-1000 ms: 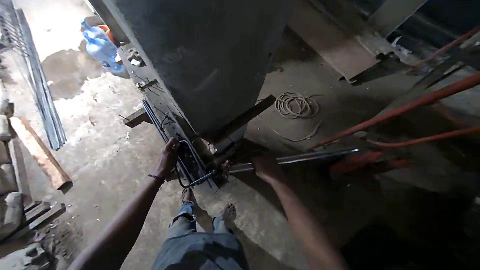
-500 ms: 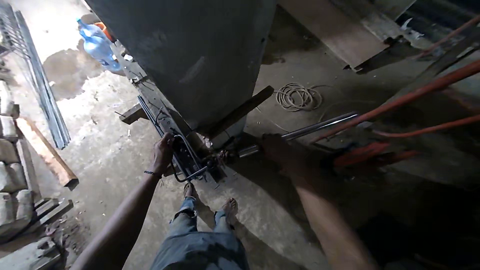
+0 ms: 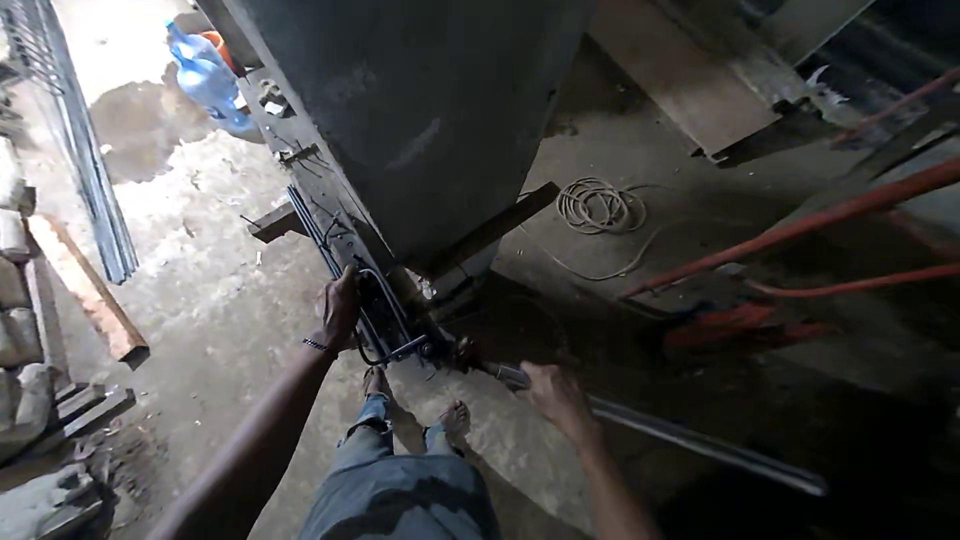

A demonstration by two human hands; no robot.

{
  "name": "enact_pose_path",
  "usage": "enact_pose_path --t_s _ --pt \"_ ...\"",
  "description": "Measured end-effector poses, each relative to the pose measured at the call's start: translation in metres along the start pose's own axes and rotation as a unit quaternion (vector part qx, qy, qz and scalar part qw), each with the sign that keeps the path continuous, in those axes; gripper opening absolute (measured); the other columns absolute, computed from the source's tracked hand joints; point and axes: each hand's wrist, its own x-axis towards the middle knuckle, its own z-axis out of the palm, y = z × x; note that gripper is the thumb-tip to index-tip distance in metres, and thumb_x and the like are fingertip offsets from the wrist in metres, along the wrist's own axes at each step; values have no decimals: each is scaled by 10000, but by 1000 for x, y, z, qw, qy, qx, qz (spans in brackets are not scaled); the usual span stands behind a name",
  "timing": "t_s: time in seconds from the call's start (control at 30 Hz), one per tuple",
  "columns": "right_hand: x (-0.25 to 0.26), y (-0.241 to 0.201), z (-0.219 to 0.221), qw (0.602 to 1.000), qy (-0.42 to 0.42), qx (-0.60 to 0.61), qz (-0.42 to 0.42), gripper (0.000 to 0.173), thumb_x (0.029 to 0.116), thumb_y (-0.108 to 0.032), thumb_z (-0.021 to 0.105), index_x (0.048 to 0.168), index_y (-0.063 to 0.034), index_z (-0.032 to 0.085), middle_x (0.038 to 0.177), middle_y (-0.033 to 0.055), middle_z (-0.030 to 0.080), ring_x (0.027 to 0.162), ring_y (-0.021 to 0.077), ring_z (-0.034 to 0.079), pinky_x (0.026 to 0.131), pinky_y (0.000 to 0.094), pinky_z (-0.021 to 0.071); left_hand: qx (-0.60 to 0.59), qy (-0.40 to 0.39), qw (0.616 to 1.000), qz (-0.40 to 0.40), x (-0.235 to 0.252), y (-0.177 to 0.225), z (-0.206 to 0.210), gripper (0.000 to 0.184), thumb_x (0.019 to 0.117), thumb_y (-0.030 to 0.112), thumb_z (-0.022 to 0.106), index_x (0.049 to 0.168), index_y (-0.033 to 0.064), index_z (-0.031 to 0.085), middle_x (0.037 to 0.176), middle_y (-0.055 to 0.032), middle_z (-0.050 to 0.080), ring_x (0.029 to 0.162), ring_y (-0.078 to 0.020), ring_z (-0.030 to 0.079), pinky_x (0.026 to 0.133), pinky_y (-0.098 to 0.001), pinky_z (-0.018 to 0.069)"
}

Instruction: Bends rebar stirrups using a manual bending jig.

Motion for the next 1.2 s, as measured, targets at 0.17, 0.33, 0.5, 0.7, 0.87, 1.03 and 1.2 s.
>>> enact_pose_path --t_s 0.17,0.33,0.5,0.7,0.87,1.03,1.2 --pt "-3 3 11 998 57 -5 -8 382 920 -424 730 1162 -134 675 1044 141 735 1026 337 709 881 565 547 29 -17 999 2 -3 4 -3 329 1036 122 524 1363 129 561 1040 -252 703 985 -477 694 815 -665 539" --pt "-18 53 2 995 10 96 12 720 845 -293 845 1480 -180 525 1405 177 610 1281 366 602 1045 597 496 32 -16 999 -27 -12 13 -9 302 1030 119 540 1331 134 569 1026 -264 691 963 -492 688 785 -670 532" --pt "-82 198 18 973 27 52 222 703 899 -264 798 1509 -91 496 1448 245 564 1355 432 527 1111 641 416 45 -18 998 -46 -9 14 -5 331 1038 140 517 1366 169 555 1048 -257 694 955 -486 694 767 -661 541" --pt "-75 185 5 978 47 12 203 509 974 -254 696 1416 -25 585 1383 267 609 1329 452 545 1104 660 400 28 -1 998 -48 -9 16 -2 339 1010 114 571 1347 150 561 1027 -268 691 926 -491 694 759 -671 538" --pt "-86 166 30 981 124 12 148 451 937 -210 743 1342 -36 644 1244 248 691 1190 443 649 1011 648 485 28 6 999 -39 -7 16 0 309 1024 141 569 1333 140 564 1074 -279 677 942 -506 685 758 -685 534" --pt "-112 237 47 970 167 1 174 563 891 -254 810 1368 -25 619 1341 278 626 1271 476 584 1063 675 443 53 18 998 -17 -11 10 -2 281 1051 188 523 1327 167 566 1004 -256 687 894 -489 693 712 -670 539" --pt "-125 257 60 958 185 -3 218 331 947 -163 715 1241 -13 695 1224 288 680 1189 484 631 1007 673 469 51 20 998 -21 -9 11 -1 287 1052 201 527 1333 167 574 1026 -252 696 925 -489 697 741 -675 535"
